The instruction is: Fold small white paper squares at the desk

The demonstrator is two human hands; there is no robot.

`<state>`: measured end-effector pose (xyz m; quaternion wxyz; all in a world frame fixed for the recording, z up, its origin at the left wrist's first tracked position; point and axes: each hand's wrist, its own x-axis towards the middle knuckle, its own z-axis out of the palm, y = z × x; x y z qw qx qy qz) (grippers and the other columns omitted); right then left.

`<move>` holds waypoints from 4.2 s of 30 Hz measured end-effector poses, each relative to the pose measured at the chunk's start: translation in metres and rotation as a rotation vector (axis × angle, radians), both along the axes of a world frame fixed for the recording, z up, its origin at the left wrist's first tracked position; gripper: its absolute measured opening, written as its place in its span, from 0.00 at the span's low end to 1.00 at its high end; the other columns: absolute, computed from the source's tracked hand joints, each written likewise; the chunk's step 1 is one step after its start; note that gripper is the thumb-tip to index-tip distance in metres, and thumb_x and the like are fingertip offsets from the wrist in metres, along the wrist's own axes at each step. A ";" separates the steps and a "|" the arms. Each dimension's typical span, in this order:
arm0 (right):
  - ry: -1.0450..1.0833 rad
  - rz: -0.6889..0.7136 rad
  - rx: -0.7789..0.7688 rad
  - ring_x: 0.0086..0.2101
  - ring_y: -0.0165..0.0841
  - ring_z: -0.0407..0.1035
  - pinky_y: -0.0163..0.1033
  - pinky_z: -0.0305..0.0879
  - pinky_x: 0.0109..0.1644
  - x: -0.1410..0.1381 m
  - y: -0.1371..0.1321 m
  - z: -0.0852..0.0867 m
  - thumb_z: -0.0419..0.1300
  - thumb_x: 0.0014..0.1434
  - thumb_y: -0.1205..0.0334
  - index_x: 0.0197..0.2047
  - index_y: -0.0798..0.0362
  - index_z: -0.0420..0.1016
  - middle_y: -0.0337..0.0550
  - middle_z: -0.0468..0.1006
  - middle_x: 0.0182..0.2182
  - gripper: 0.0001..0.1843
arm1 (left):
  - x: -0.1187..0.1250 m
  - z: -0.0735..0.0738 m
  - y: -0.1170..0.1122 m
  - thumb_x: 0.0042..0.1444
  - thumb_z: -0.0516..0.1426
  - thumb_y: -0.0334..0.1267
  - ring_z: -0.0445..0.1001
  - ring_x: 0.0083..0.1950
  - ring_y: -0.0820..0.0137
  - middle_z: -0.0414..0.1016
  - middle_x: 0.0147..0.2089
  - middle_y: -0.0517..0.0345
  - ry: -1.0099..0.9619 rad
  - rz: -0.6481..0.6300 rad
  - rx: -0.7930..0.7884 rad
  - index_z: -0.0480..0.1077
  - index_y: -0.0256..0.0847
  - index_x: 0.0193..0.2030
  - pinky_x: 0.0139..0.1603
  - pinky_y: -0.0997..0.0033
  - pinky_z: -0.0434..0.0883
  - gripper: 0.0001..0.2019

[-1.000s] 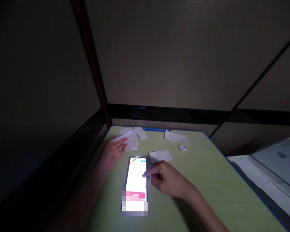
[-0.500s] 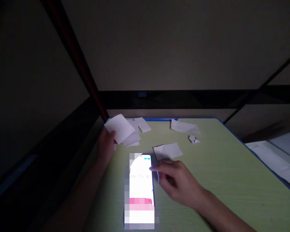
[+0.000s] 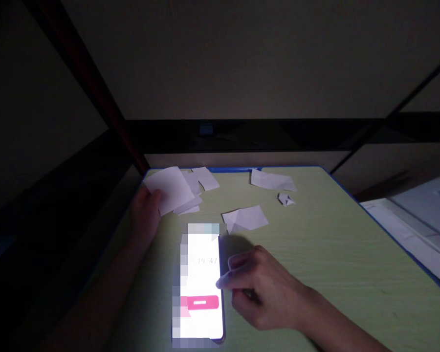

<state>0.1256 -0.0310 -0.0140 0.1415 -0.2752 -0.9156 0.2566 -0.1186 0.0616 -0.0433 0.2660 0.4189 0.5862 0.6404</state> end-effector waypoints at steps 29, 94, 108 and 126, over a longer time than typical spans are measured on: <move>0.005 -0.152 0.056 0.21 0.28 0.63 0.37 0.53 0.25 0.002 -0.001 -0.008 0.51 0.51 0.72 0.49 0.49 0.71 0.38 0.73 0.24 0.22 | 0.004 0.003 -0.005 0.49 0.53 0.35 0.63 0.25 0.76 0.64 0.23 0.65 0.015 0.016 0.074 0.65 0.37 0.29 0.21 0.81 0.58 0.04; 0.026 -0.038 -0.020 0.23 0.29 0.68 0.38 0.54 0.27 -0.005 -0.011 -0.005 0.50 0.55 0.70 0.46 0.52 0.71 0.39 0.76 0.26 0.16 | 0.000 0.005 -0.001 0.52 0.54 0.47 0.52 0.21 0.78 0.54 0.19 0.67 -0.009 0.055 0.007 0.57 0.39 0.19 0.19 0.77 0.51 0.18; -0.002 -0.092 0.050 0.20 0.28 0.65 0.37 0.53 0.26 -0.001 -0.008 -0.005 0.50 0.56 0.69 0.50 0.51 0.70 0.37 0.74 0.22 0.19 | 0.000 0.002 0.000 0.53 0.53 0.44 0.51 0.21 0.78 0.53 0.19 0.67 -0.027 0.048 0.020 0.57 0.39 0.19 0.19 0.77 0.50 0.16; -0.078 -0.198 -0.026 0.19 0.27 0.66 0.34 0.58 0.24 -0.009 -0.006 -0.004 0.51 0.53 0.73 0.52 0.50 0.70 0.41 0.78 0.28 0.23 | -0.001 0.001 0.000 0.54 0.52 0.40 0.50 0.20 0.77 0.51 0.18 0.67 0.000 0.043 0.001 0.56 0.39 0.19 0.19 0.76 0.50 0.15</move>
